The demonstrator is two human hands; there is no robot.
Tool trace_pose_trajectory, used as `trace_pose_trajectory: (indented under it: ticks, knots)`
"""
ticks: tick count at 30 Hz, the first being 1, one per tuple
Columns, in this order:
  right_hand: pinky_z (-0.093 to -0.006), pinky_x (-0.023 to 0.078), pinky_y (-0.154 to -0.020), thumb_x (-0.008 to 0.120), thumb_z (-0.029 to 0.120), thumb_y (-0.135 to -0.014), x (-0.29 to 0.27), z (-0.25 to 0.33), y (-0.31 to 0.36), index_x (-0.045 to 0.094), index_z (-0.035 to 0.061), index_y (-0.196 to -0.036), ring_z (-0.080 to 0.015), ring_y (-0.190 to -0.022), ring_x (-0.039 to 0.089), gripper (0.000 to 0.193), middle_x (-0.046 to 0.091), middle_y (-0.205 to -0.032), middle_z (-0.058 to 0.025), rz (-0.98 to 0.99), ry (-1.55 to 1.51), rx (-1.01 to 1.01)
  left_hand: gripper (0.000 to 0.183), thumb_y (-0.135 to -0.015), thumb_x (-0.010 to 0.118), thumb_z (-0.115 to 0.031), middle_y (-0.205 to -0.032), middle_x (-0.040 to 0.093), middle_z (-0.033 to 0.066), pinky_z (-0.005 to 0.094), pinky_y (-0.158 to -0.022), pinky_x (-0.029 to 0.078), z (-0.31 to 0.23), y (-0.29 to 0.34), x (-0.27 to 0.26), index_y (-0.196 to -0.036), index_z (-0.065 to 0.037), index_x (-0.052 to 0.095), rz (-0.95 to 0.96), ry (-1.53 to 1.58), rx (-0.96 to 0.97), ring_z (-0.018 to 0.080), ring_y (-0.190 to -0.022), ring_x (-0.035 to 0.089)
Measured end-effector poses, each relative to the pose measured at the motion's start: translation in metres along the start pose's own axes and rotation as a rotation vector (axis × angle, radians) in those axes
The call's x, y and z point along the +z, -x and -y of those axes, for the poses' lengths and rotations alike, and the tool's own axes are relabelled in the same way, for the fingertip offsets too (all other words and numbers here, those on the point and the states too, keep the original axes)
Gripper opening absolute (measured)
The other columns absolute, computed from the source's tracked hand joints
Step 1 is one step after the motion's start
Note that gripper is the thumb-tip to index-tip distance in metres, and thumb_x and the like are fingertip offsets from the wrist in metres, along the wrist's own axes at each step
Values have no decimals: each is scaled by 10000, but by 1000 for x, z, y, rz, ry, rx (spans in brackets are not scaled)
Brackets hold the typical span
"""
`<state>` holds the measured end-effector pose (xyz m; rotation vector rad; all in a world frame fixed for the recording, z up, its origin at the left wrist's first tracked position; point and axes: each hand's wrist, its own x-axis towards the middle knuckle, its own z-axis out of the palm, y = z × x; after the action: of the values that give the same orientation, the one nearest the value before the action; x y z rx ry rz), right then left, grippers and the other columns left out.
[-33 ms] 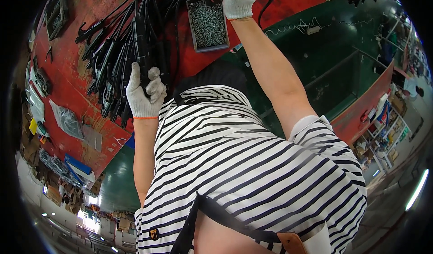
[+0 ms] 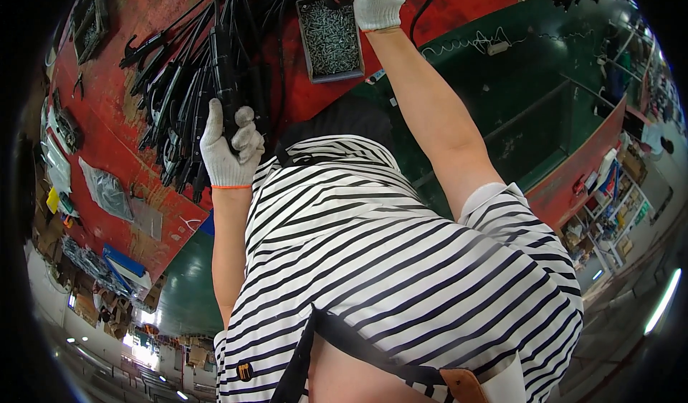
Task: The person assembles connectors onto wire harnesses by driving screws into them with a power screwdriver.
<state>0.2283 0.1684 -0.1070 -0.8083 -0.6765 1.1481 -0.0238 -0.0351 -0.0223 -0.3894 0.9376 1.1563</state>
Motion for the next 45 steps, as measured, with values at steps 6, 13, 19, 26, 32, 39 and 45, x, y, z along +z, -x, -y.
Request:
trace_pose_trajectory:
  ticks: [6,13,19,26,32,39,45]
  knots:
    - [-321,558,-689,726,-35,-882,-6,-6,-3,649,77,-1103,-182,-764,689,259,679,-948,-48,34,-122,43,373,-1094,605,-424,-839,633,102,206,-362,298,0,2,6,-1048,-54,594,-13,-9,17,75,-462,440]
    - [-313,552,-683,723,-11,-894,0,-4,-5,648,69,-1082,-175,-755,684,218,677,-938,-48,20,95,15,350,-1091,612,-414,-832,632,107,201,-362,300,-1,0,-4,-1078,-64,588,-7,14,-28,74,-467,445]
    - [-311,554,-687,729,-11,-894,-1,-6,-3,644,61,-1085,-171,-756,684,221,674,-934,-46,30,80,-2,329,-1091,617,-395,-830,638,108,195,-361,304,-1,0,3,-1137,-69,598,-5,13,9,74,-465,441]
    - [-314,557,-687,729,-13,-894,0,-1,-5,654,72,-1100,-177,-759,691,235,679,-939,-46,2,90,4,336,-1085,626,-398,-826,642,104,195,-365,300,-1,0,9,-1157,-71,604,37,21,18,76,-462,434]
    - [-338,573,-693,711,-11,-906,34,52,4,645,67,-1148,-207,-786,717,262,710,-1000,-80,-64,86,44,349,-1082,623,-431,-816,637,92,204,-365,299,-6,-4,4,-1138,-87,602,25,24,-77,77,-458,438]
    - [-438,609,-778,699,99,-942,80,133,17,606,86,-1209,-257,-827,731,283,709,-1094,-133,172,-89,26,392,-1064,632,-493,-827,644,69,204,-379,291,-7,-5,15,-1167,-117,593,39,-13,-48,74,-471,455]
    - [-434,616,-809,707,216,-965,137,188,45,610,143,-1200,-257,-852,752,264,707,-1124,-121,220,-37,137,518,-1048,614,-574,-598,526,-4,214,-391,249,-4,1,40,-952,-67,660,-97,-152,-32,80,-418,369]
